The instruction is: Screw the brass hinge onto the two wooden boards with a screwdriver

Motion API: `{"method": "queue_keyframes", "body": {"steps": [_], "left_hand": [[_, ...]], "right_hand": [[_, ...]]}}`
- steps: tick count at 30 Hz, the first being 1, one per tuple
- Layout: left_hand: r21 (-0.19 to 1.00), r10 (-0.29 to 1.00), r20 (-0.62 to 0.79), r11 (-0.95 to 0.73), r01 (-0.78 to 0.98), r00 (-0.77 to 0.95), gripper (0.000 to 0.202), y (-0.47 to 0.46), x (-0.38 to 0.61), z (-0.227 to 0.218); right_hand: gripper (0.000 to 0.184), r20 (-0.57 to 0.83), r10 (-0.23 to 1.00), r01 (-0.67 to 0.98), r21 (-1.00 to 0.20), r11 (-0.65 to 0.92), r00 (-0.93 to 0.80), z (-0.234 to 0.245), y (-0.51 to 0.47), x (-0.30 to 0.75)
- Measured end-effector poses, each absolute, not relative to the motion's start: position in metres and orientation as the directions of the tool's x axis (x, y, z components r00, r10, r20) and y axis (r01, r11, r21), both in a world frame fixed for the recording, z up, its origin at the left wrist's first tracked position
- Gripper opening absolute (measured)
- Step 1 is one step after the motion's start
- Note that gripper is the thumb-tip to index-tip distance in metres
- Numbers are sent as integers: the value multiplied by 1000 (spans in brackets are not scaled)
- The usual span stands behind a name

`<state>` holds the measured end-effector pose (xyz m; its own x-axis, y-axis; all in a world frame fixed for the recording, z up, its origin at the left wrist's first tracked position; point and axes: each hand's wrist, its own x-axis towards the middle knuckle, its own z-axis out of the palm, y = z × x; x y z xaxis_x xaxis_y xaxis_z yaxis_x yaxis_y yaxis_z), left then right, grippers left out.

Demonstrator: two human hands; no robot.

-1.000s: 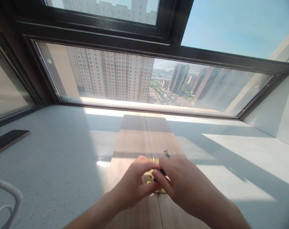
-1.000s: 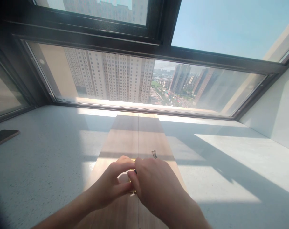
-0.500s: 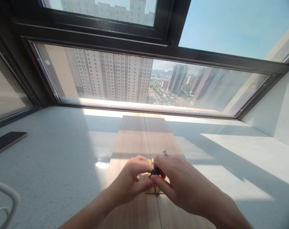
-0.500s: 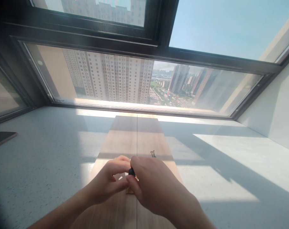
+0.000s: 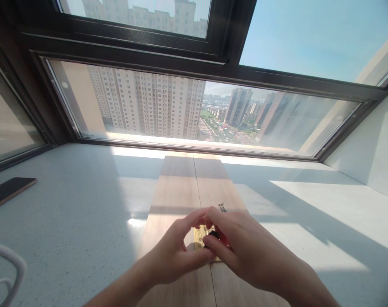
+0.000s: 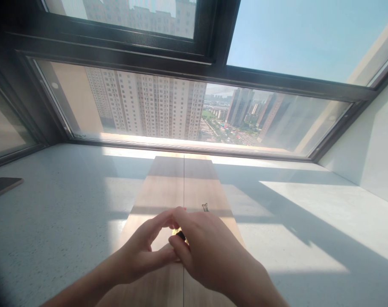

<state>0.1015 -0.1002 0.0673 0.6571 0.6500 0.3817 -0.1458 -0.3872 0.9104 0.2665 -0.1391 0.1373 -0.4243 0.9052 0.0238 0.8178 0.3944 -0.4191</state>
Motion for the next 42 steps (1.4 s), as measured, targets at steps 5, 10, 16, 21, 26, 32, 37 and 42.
{"method": "queue_keyframes", "body": {"steps": [5,10,16,21,26,32,37,42], "left_hand": [[901,594,389,-405,-156,704,22,-96,99,74],[878,636,412,-470,-96,653,16,-93,99,64],[889,744,421,-453,-72,519,10,-99,105,54],[903,811,395,-429,-21,432,5,-104,110,49],[918,822,377,-393,-55,427,7,-106,111,50],[907,843,417,-407,-106,340,11,-112,118,46],[960,905,280,-265,-92,321,11,-114,120,47],[961,700,261,-253,-111,665,23,-103,107,59]], "right_hand": [[16,22,937,860,-390,328,-348,137,-136,268],[23,129,945,816,-478,325,-301,139,-136,268],[18,474,851,602,-619,504,-224,131,-135,257],[40,429,895,727,-576,373,-120,116,-132,243],[62,394,916,891,-383,243,-80,119,-129,234],[69,220,971,928,-334,165,-93,122,-117,222],[64,73,986,872,-459,168,-151,115,-108,220],[68,134,934,823,-443,356,-331,117,-107,227]]}}
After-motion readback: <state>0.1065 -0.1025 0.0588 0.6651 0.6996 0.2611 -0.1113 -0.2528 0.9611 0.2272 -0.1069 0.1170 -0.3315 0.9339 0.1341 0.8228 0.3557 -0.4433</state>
